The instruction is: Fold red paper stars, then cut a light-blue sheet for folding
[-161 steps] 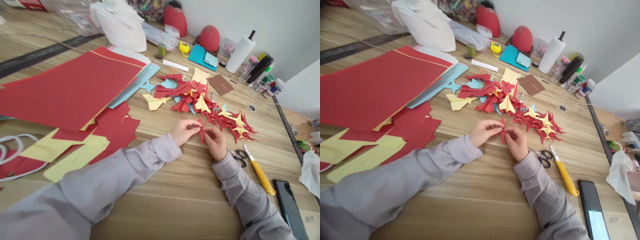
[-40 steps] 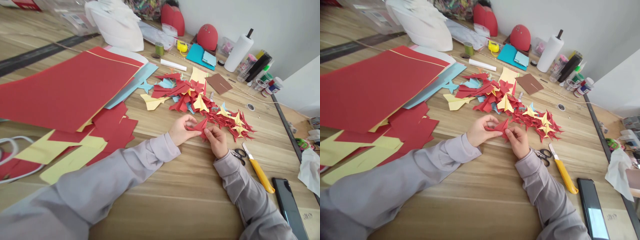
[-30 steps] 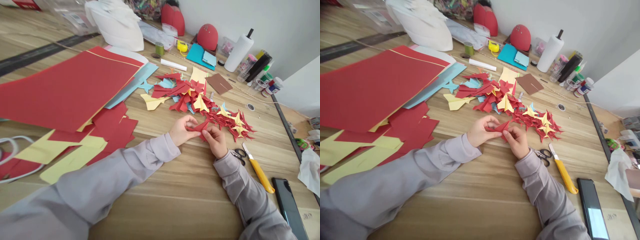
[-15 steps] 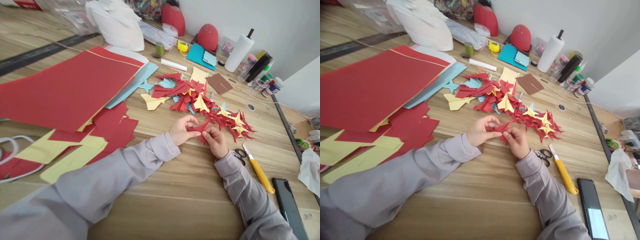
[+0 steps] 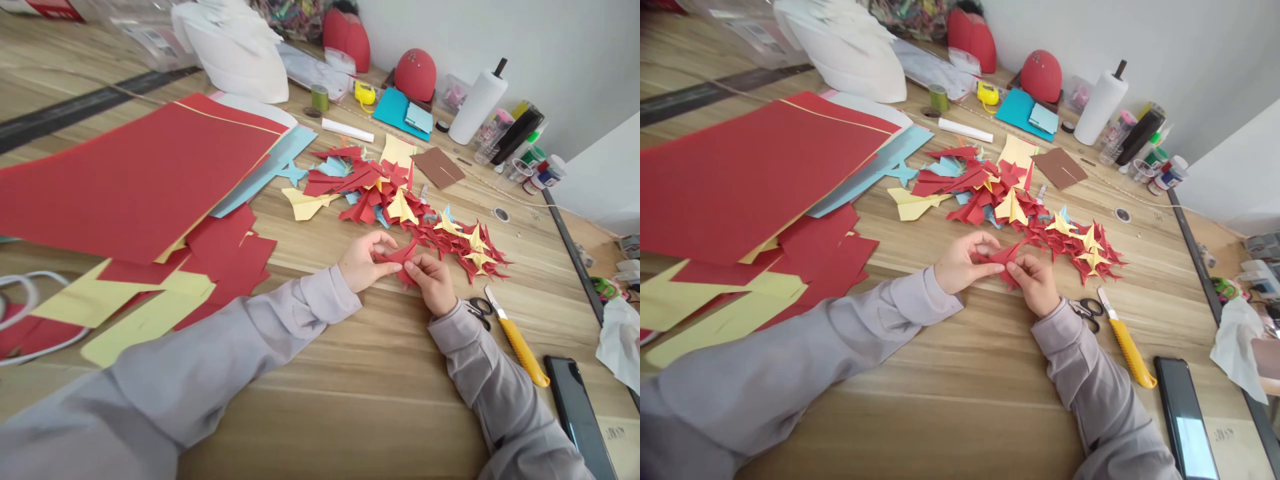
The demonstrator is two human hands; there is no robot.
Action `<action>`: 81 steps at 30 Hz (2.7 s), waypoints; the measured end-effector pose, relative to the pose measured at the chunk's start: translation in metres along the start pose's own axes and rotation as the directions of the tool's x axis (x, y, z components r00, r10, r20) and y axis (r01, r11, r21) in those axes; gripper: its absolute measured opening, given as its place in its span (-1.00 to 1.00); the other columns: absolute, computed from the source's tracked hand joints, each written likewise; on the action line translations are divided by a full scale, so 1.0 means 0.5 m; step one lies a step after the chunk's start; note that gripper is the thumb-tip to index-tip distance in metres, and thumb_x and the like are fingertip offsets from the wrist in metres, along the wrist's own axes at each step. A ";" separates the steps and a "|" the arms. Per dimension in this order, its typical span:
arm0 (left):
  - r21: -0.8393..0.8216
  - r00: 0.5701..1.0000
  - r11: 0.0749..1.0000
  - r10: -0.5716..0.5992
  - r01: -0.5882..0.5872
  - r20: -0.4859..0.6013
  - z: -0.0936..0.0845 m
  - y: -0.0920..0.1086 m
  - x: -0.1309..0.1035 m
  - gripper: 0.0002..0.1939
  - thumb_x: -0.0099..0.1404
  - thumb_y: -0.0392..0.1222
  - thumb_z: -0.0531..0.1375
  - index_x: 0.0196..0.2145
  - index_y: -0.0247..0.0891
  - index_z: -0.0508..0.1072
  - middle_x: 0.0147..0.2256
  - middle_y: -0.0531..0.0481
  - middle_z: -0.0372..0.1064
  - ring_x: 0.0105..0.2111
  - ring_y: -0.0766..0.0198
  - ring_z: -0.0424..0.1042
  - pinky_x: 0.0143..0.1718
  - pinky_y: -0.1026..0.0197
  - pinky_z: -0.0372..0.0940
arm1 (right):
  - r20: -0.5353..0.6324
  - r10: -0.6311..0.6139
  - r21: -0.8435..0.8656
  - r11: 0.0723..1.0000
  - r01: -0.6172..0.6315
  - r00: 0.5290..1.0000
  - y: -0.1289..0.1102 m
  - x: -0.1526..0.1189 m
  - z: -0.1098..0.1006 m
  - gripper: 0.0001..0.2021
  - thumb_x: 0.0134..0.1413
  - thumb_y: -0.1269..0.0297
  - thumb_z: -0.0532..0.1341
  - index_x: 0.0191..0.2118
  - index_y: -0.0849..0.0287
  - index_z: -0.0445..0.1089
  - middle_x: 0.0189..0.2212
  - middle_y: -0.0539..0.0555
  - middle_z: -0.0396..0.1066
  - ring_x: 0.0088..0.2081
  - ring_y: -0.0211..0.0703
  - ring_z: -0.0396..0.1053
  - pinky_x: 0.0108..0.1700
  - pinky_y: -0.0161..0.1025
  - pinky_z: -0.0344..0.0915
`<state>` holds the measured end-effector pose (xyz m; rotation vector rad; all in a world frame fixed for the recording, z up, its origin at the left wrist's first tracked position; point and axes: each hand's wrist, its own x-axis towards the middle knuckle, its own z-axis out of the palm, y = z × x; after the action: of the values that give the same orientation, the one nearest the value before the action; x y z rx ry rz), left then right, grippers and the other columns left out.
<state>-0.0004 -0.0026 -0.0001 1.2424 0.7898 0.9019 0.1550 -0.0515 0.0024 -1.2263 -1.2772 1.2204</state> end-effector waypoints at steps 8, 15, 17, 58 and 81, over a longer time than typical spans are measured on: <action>0.019 1.000 1.000 0.019 -0.020 0.005 0.006 -0.005 0.000 -0.57 -0.16 -0.26 0.38 -0.31 -0.29 0.31 -0.43 0.04 0.45 -0.44 0.28 0.44 -0.35 0.21 0.30 | -0.075 -0.041 -0.043 0.998 0.038 0.996 -0.001 0.001 0.002 -0.64 -0.08 -0.04 0.30 -0.52 0.15 0.28 -0.65 -0.10 0.30 -0.65 -0.32 0.29 -0.60 -0.33 0.27; 0.057 1.000 0.998 0.017 -0.017 0.010 0.003 0.003 -0.003 -0.55 -0.18 -0.27 0.39 -0.31 -0.29 0.31 -0.39 -0.01 0.47 -0.35 0.19 0.48 -0.37 0.21 0.32 | -0.059 -0.036 -0.066 0.997 0.032 0.998 -0.002 0.003 0.004 -0.63 -0.08 -0.07 0.28 -0.49 0.15 0.27 -0.64 -0.08 0.34 -0.67 -0.32 0.29 -0.62 -0.33 0.25; 0.026 1.000 1.000 0.009 -0.009 0.017 0.005 0.001 -0.002 -0.53 -0.19 -0.29 0.39 -0.30 -0.28 0.31 -0.39 0.01 0.46 -0.40 0.23 0.47 -0.39 0.22 0.32 | -0.068 -0.034 -0.071 0.997 0.029 0.997 -0.001 0.004 0.004 -0.63 -0.08 -0.08 0.28 -0.50 0.14 0.26 -0.64 -0.07 0.35 -0.67 -0.32 0.28 -0.62 -0.33 0.25; -0.169 0.986 0.985 0.000 -0.028 -0.164 0.006 -0.008 0.007 -0.72 -0.09 -0.17 0.37 -0.42 -0.35 0.44 -0.49 0.03 0.42 -0.52 0.33 0.40 -0.48 0.24 0.37 | -0.083 0.015 -0.020 1.000 -0.016 0.996 0.003 0.001 -0.003 -0.68 -0.02 0.05 0.27 -0.20 0.15 0.38 -0.49 0.00 0.50 -0.61 -0.29 0.38 -0.56 -0.31 0.26; -0.144 0.998 0.989 -0.050 0.044 -0.039 0.006 -0.016 0.004 -0.77 -0.02 -0.24 0.33 -0.34 -0.36 0.55 -0.56 -0.03 0.47 -0.54 0.23 0.48 -0.52 0.21 0.40 | -0.173 -0.054 0.013 0.998 0.057 0.984 0.006 0.002 -0.004 -0.81 -0.06 0.19 0.28 -0.29 0.13 0.42 -0.62 -0.05 0.42 -0.66 -0.27 0.31 -0.60 -0.31 0.21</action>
<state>0.0042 -0.0029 -0.0077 1.0782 0.7713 0.9329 0.1570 -0.0505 -0.0004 -1.2465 -1.1633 1.0595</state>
